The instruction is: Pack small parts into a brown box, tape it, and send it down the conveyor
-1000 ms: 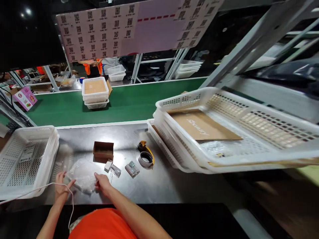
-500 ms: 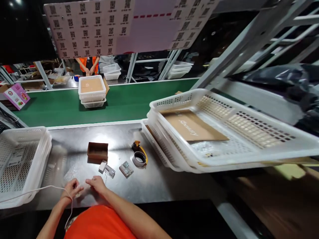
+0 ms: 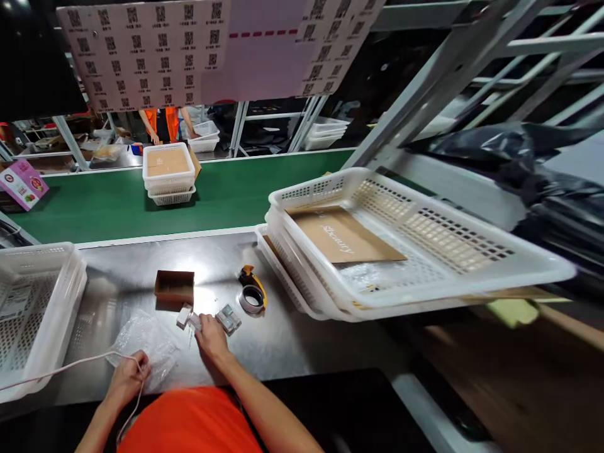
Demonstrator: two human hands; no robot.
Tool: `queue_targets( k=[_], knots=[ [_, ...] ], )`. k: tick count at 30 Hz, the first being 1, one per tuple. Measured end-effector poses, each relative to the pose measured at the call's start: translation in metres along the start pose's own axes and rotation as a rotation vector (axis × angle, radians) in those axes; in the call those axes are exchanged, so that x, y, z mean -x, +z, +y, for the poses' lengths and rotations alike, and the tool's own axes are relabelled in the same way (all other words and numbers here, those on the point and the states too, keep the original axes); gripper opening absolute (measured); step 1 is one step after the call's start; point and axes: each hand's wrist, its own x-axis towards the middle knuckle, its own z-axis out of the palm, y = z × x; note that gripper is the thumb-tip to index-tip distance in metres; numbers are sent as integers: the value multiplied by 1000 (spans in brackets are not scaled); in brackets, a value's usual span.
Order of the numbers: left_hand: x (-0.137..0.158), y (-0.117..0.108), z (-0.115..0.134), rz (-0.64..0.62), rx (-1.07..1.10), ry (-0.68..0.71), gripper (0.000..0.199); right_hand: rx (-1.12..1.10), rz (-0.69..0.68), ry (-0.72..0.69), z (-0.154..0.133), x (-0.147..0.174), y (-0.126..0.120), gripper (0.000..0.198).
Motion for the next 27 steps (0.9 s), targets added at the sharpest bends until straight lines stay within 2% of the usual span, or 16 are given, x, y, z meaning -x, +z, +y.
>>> queue_targets(
  k=[2,6,11,14,16,19,22,27],
  knots=[
    [-3,3,1,-40,-21,-9,10,-26,19,51,8,-6,7,31],
    [-4,6,-5,-77,-13,-23,13,-43,86,121,18,-9,15,31],
    [-4,10,-9,-57,-30,-83,20,-43,186,34,15,8,18,38],
    [-6,11,-7,-39,-56,-98,24,-70,198,9,9,14,25,37],
    [-7,12,-7,-31,-76,-103,25,-96,197,48,8,12,30,34],
    [-7,12,-7,-30,-103,-109,24,-148,179,137,13,2,35,18],
    [-7,11,-6,-34,-125,-121,27,-158,169,191,18,-6,33,22],
    [-7,5,-1,-58,-151,-118,26,-75,194,131,15,0,26,22]
  ],
)
